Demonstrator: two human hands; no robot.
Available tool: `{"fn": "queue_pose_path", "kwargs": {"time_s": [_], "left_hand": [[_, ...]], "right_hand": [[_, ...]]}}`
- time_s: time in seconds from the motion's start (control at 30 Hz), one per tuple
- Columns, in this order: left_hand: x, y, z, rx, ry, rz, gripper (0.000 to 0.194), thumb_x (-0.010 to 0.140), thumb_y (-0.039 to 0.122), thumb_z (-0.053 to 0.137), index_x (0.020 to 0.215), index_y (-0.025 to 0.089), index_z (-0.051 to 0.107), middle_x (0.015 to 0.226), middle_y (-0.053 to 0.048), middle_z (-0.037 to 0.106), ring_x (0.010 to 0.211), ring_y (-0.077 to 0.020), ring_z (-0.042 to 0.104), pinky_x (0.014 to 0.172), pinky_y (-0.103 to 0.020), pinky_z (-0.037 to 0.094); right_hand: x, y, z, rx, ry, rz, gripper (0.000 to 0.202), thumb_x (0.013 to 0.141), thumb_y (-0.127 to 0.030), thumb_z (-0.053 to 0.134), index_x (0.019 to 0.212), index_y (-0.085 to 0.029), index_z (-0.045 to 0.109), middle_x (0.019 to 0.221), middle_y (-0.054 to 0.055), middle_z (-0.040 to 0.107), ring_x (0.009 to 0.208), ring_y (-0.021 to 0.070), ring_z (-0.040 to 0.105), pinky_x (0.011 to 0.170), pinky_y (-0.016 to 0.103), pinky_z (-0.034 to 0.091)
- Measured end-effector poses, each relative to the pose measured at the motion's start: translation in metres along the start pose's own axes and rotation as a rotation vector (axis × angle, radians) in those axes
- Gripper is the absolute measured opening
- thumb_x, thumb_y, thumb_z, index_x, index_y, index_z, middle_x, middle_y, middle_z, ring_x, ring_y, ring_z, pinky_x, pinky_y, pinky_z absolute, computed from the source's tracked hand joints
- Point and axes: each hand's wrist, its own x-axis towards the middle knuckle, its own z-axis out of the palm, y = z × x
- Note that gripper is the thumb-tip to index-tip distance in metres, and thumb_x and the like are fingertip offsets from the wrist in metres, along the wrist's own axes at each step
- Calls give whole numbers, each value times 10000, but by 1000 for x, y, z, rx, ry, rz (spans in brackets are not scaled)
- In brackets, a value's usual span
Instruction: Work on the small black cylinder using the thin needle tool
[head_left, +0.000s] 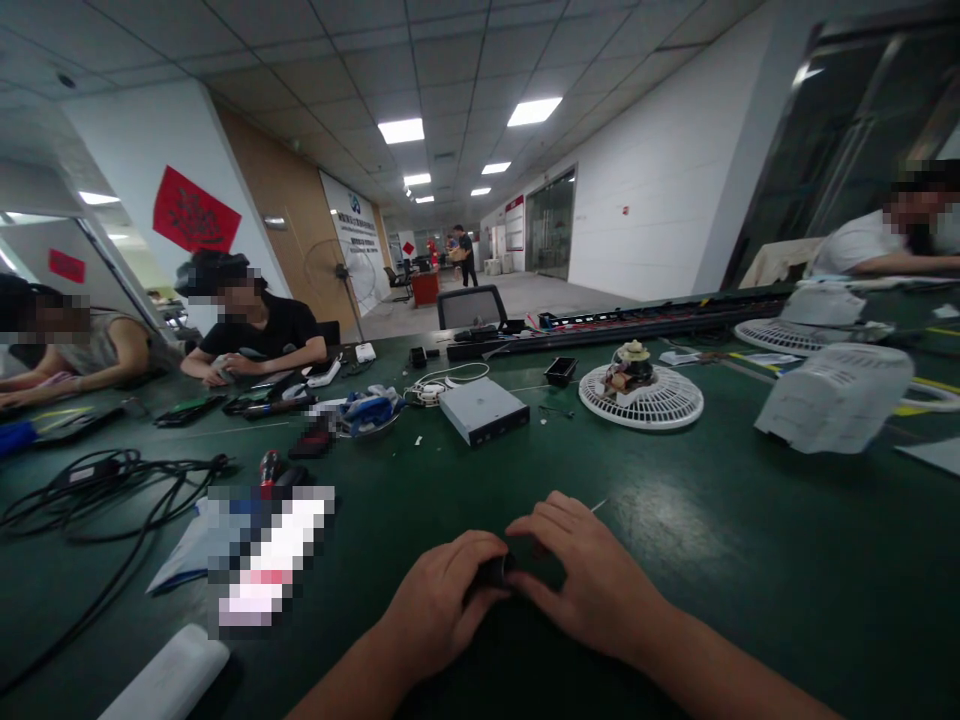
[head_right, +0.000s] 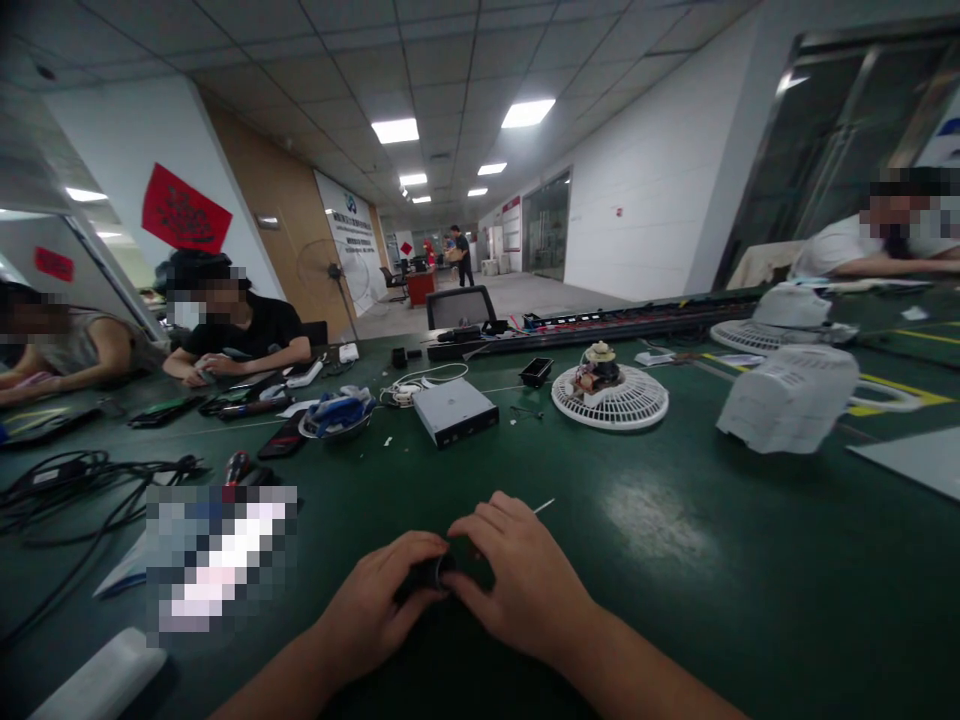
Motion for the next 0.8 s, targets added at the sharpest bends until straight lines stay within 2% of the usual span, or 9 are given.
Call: {"fn": "queue_pose_path", "kwargs": {"time_s": [0.07, 0.1, 0.17, 0.23, 0.3, 0.4, 0.47, 0.67, 0.8], "left_hand": [[2, -2, -1, 8, 35, -30, 312, 899, 143, 605, 1197, 215, 544, 1128, -77, 690, 1028, -210, 678, 903, -333, 563], [2, -3, -2, 10, 49, -51, 300, 898, 149, 611, 1184, 216, 551, 1119, -74, 690, 1021, -209, 677, 900, -333, 563], [3, -4, -5, 13, 70, -107, 278, 893, 163, 623, 1158, 219, 563, 1101, -65, 689, 998, -206, 676, 881, -331, 564], [3, -4, -6, 21, 83, -175, 275, 877, 163, 637, 1138, 221, 572, 1082, -57, 686, 968, -206, 673, 854, -330, 562], [3, -4, -7, 25, 100, -220, 276, 857, 154, 651, 1115, 217, 577, 1046, -51, 684, 928, -205, 668, 826, -332, 555], [4, -5, -7, 10, 118, -249, 263, 844, 131, 654, 1083, 216, 583, 1012, -38, 677, 890, -197, 658, 799, -323, 541], [4, -5, -7, -11, 136, -259, 266, 841, 123, 657, 1076, 225, 587, 1010, -25, 673, 887, -189, 655, 792, -313, 535], [6, -5, -6, -62, 119, -234, 280, 842, 116, 659, 1090, 216, 577, 1019, -27, 665, 891, -185, 646, 798, -312, 519], [8, -7, -3, -32, 89, -269, 283, 842, 134, 669, 1100, 225, 594, 1031, -31, 677, 910, -197, 652, 803, -318, 521]], "right_hand": [[-2, 1, -2, 28, 83, -29, 484, 801, -155, 667, 1270, -161, 547, 1006, 95, 652, 946, 269, 589, 902, 490, 470], [-3, 3, -3, 41, 129, -47, 484, 833, -135, 612, 1306, -166, 512, 1066, 110, 635, 997, 271, 585, 932, 495, 465], [-4, 7, -5, 71, 214, -70, 344, 910, -106, 498, 1230, -215, 558, 1132, 111, 606, 1067, 259, 571, 928, 455, 479], [-5, 10, -6, 135, 300, -81, 228, 955, -151, 474, 1127, -232, 599, 1144, 107, 579, 1056, 247, 570, 848, 387, 509], [-5, 11, -6, 251, 382, -74, 146, 980, -232, 470, 1021, -233, 610, 1010, 79, 571, 910, 216, 580, 711, 319, 509], [-5, 10, -2, 459, 463, 14, 212, 1018, -328, 424, 934, -240, 597, 821, 24, 546, 722, 174, 546, 617, 273, 474], [-4, 9, 1, 554, 458, 71, 251, 1024, -374, 420, 928, -239, 610, 819, 20, 573, 706, 167, 555, 626, 269, 478], [-2, 13, 8, 608, 242, 203, 254, 1003, -401, 476, 949, -220, 646, 826, 24, 637, 776, 180, 619, 713, 290, 494], [-1, 18, 12, 593, 218, 242, 271, 1001, -416, 471, 932, -214, 638, 827, 23, 641, 792, 186, 624, 741, 302, 481]]}}
